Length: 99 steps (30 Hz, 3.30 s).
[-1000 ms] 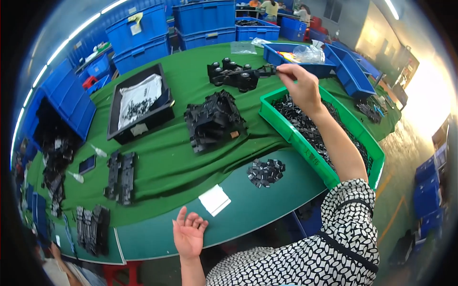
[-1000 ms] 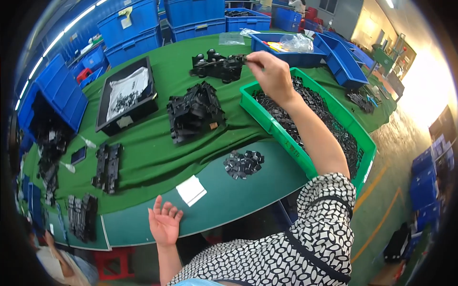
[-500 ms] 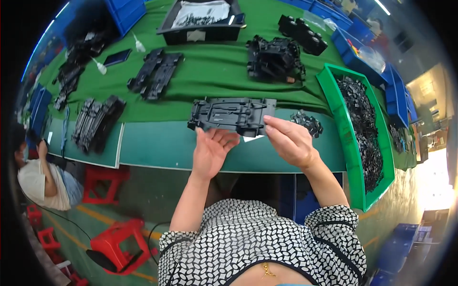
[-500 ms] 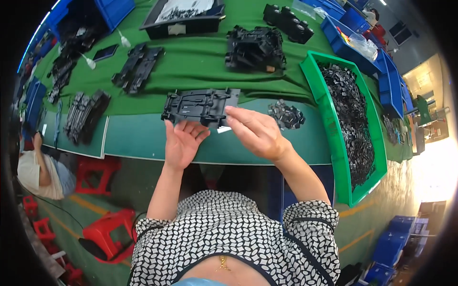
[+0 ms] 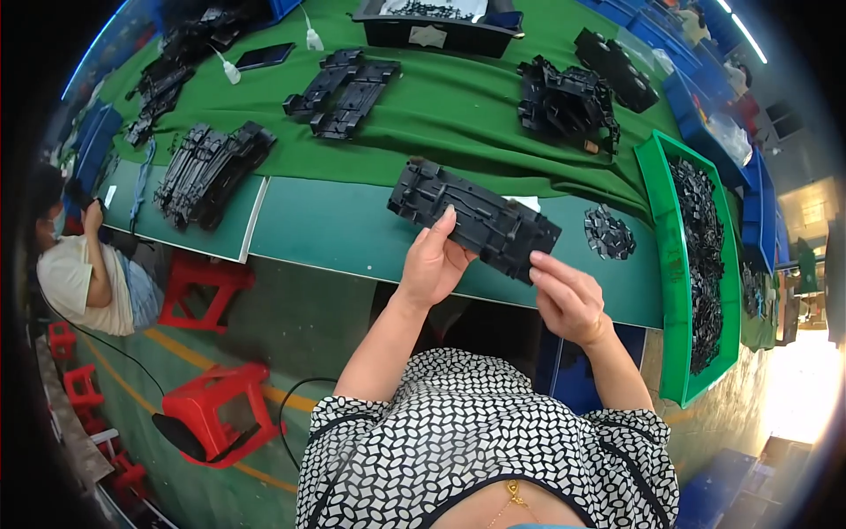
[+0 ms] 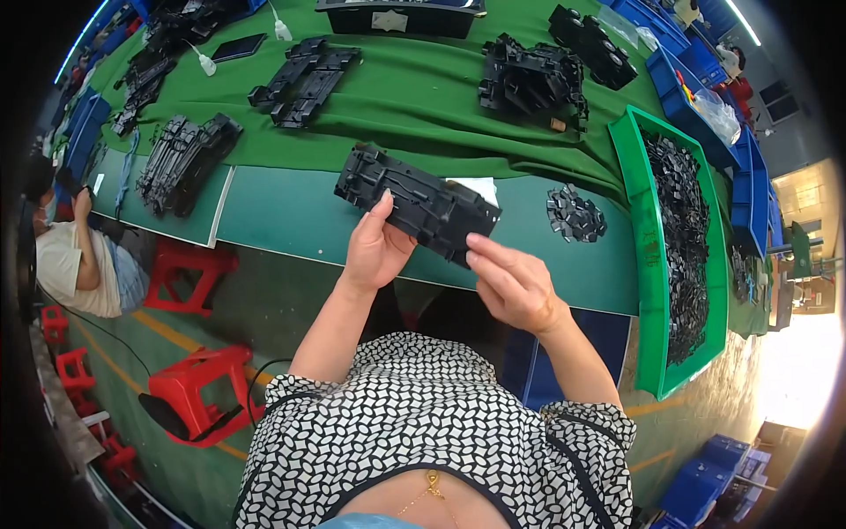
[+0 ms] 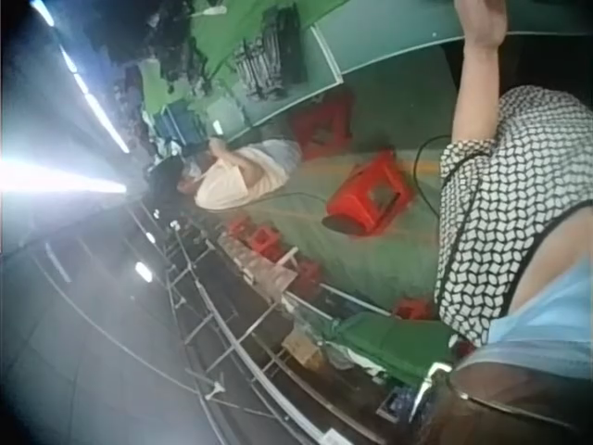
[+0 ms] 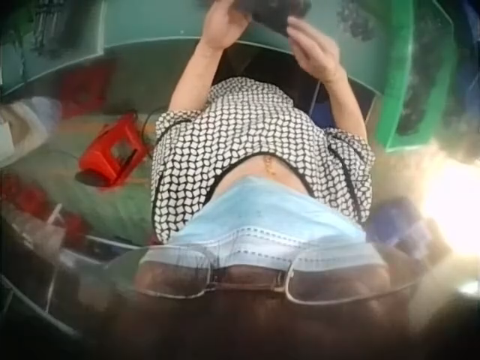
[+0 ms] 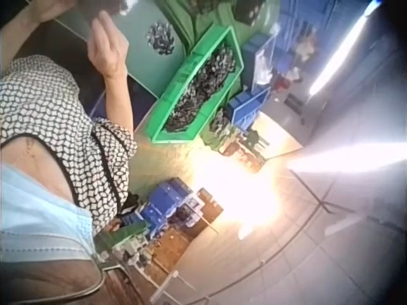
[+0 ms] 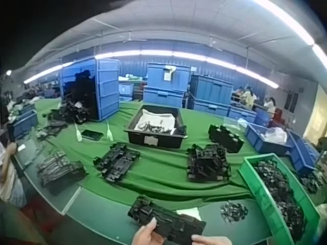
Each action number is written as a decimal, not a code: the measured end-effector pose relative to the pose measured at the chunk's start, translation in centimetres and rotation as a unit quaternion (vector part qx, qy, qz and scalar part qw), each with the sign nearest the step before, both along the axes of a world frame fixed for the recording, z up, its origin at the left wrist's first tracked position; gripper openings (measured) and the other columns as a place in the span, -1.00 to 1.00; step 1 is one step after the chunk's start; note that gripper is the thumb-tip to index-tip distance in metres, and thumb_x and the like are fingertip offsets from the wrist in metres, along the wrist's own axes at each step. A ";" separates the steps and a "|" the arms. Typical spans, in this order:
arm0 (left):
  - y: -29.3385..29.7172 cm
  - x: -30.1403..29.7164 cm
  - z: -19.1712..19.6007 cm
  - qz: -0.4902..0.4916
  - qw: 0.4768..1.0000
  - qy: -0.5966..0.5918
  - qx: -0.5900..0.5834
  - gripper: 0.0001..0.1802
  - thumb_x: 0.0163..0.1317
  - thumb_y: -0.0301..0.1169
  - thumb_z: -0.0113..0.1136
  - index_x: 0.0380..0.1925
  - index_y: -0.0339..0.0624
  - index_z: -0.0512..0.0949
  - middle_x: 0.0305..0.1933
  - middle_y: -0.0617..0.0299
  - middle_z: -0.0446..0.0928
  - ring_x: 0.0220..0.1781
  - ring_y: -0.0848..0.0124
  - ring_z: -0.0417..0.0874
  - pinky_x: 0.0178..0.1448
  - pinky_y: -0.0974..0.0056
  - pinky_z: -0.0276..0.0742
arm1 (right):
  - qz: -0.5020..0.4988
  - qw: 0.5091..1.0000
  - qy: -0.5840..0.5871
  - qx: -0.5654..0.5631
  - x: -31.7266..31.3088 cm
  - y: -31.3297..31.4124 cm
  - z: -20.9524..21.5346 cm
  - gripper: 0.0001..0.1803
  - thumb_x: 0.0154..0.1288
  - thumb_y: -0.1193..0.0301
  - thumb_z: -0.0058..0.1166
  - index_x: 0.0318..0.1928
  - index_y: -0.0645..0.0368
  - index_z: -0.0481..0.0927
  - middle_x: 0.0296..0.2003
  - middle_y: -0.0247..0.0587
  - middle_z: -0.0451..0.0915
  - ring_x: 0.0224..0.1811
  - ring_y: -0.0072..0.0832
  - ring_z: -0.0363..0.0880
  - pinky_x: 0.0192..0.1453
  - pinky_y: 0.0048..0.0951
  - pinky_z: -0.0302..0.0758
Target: The recorder is assembling small black plastic components onto a larger plastic chassis at a factory assembly station.
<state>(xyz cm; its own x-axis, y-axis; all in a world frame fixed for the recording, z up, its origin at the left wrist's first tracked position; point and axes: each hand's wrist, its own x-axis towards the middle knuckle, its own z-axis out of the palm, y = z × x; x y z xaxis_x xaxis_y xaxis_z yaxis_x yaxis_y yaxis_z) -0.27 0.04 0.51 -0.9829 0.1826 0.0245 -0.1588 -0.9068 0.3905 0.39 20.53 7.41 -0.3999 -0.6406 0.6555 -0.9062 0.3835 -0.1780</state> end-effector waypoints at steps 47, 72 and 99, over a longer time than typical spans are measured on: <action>0.1 1.3 1.5 0.009 0.969 -0.017 -0.248 -0.79 0.18 -0.40 0.02 -0.35 -0.35 0.53 -0.39 0.24 0.58 -0.43 0.55 0.58 -0.37 0.46 0.49 | -0.073 0.622 -0.738 -0.253 6.5 0.9 -2.1 -0.81 0.33 0.46 -0.03 -0.17 0.36 0.51 -0.42 -0.22 0.59 -0.52 -0.66 0.51 -0.51 -0.73 0.35; 0.7 0.5 -1.1 0.082 0.971 0.092 -0.204 -0.55 0.27 -0.18 -0.10 -0.16 -0.42 0.50 -0.41 0.14 0.54 -0.45 0.42 0.52 -0.34 0.37 0.43 | -0.086 0.638 -0.690 -0.331 3.5 1.5 -2.4 -0.83 0.30 0.52 0.00 -0.13 0.34 0.50 -0.40 -0.19 0.60 -0.52 -0.67 0.50 -0.50 -0.69 0.42; 0.7 0.4 0.3 -0.009 0.954 0.121 -0.275 -0.59 0.33 -0.26 -0.13 -0.14 -0.44 0.50 -0.41 0.11 0.52 -0.40 0.38 0.52 -0.22 0.33 0.46 | -0.113 0.474 -0.611 -0.623 -23.1 9.1 -0.1 -0.90 0.16 0.56 0.12 -0.37 0.30 0.45 -0.51 -0.22 0.51 -0.60 -0.60 0.41 -0.59 -0.70 0.33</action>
<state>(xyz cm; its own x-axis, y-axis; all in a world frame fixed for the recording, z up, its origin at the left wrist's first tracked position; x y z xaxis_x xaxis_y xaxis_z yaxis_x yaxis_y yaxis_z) 0.13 0.77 0.86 -0.9571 0.2507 0.1453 -0.0178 -0.5513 0.8341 -22.74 29.66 7.33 -0.9357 0.0892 -0.3414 0.2059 -0.6476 -0.7336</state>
